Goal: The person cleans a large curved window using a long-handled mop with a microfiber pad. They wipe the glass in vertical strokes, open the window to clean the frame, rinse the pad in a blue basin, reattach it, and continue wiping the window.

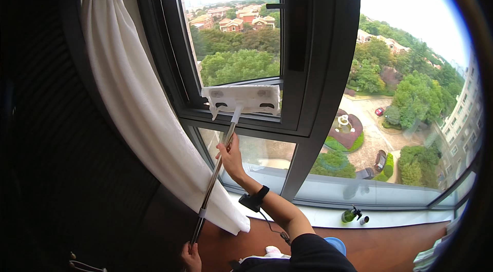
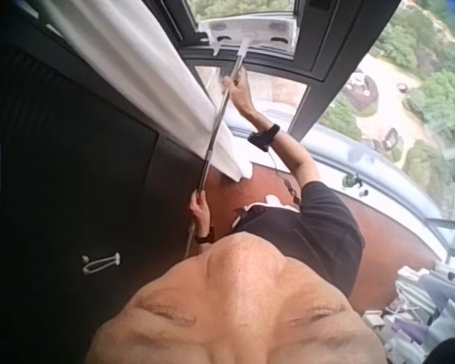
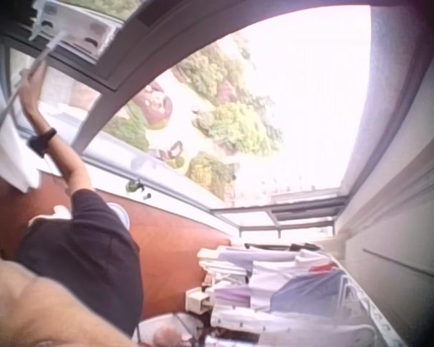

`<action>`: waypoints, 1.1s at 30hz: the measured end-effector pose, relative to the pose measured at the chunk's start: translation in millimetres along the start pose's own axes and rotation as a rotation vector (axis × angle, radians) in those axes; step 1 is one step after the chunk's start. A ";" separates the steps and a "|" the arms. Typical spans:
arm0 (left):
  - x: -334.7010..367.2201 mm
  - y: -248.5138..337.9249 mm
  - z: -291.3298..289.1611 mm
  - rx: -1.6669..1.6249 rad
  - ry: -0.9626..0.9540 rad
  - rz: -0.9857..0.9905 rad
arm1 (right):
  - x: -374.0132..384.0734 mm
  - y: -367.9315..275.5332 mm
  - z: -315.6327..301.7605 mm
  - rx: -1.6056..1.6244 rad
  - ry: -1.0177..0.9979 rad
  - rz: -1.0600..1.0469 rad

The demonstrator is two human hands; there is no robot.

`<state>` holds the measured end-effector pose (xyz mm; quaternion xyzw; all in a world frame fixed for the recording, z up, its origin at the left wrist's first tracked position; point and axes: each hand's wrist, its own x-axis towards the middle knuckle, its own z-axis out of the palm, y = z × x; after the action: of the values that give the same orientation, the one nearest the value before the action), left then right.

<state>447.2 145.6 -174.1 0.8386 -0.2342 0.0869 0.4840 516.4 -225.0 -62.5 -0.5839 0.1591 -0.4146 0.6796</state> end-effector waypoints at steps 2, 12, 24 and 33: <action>-2.3 3.8 1.6 0.021 0.034 0.009 | -6.6 -1.8 1.2 0.004 -0.016 -0.025; -22.1 -18.8 27.3 -0.001 0.007 -0.104 | -11.1 -4.4 -4.2 0.131 -0.078 0.022; -47.6 -77.8 54.8 -0.288 -0.129 -0.175 | -22.8 19.9 -10.3 0.182 -0.035 0.082; -36.5 -57.5 43.0 -0.125 -0.062 -0.081 | -16.0 14.1 -5.7 0.139 -0.022 0.064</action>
<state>439.2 144.4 -254.3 0.8179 -0.2197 0.0263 0.5311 508.1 -217.1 -81.3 -0.5345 0.1408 -0.3963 0.7331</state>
